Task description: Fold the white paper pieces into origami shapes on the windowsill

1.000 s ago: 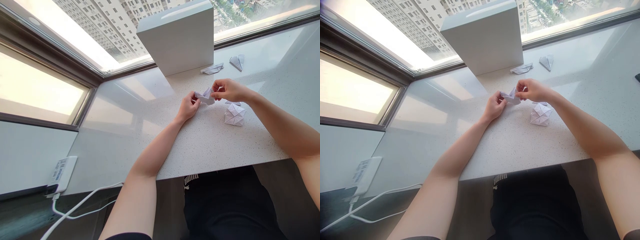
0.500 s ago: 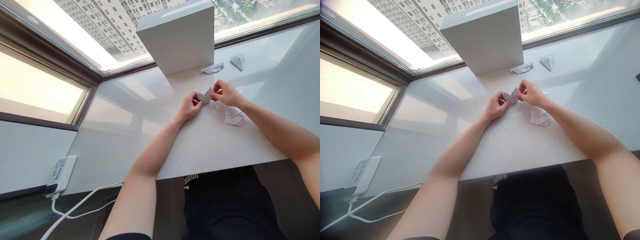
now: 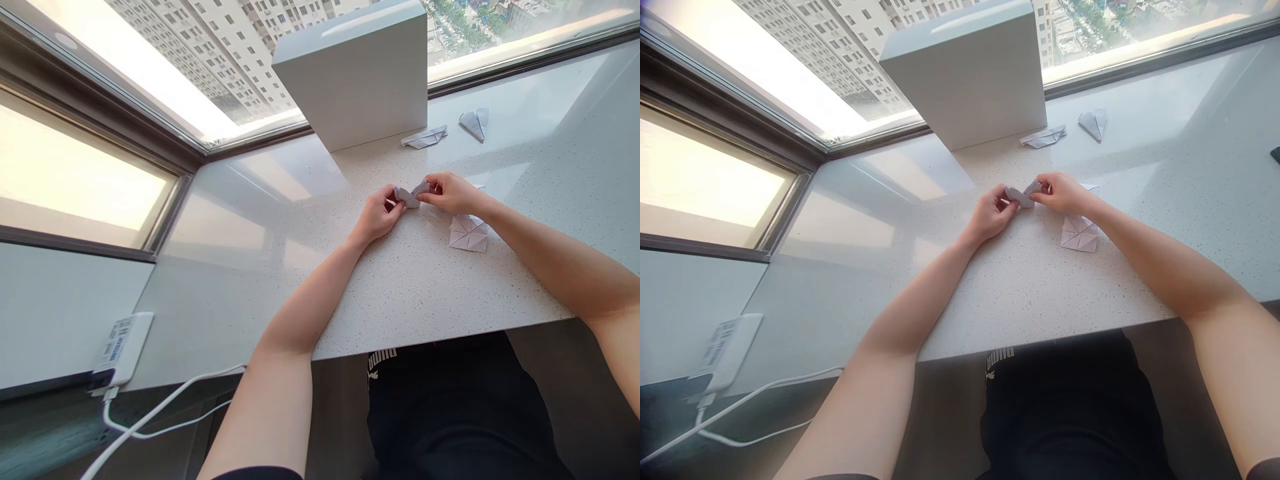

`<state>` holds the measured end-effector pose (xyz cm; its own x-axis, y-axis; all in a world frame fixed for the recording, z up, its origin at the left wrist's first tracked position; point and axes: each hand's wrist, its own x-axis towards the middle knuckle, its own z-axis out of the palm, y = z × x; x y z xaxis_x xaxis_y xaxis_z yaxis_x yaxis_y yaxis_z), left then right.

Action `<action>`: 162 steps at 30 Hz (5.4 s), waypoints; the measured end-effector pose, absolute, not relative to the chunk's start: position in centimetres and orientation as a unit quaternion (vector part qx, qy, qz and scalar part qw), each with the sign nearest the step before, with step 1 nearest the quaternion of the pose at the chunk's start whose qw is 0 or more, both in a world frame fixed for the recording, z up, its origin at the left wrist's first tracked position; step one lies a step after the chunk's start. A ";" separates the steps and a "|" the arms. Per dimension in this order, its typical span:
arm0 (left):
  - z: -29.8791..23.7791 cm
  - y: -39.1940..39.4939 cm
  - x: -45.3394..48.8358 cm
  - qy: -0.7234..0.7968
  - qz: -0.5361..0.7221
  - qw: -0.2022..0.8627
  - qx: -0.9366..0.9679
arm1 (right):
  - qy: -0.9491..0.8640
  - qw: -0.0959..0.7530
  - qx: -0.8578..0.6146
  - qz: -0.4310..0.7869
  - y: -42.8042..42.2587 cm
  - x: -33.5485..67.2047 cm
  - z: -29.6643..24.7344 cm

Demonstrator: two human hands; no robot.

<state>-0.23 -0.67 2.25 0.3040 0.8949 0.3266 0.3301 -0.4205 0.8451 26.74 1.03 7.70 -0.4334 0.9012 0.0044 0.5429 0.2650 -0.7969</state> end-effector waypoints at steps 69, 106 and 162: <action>3.5 -1.8 0.2 0.463 0.338 0.254 0.779 | -0.832 0.235 -0.411 0.290 1.4 26.6 5.7; 3.0 -1.3 -0.3 0.468 0.356 0.277 0.760 | -0.781 0.274 -0.438 0.351 1.7 26.6 6.3; 4.1 -1.9 0.0 0.489 0.338 0.299 0.746 | -0.758 0.252 -0.599 0.060 7.5 29.8 3.3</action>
<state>0.03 -1.94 4.08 0.2927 0.9325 0.2117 0.5285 -0.3423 0.7769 29.84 7.47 3.33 -0.1553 0.9378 0.3104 0.8776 0.2752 -0.3926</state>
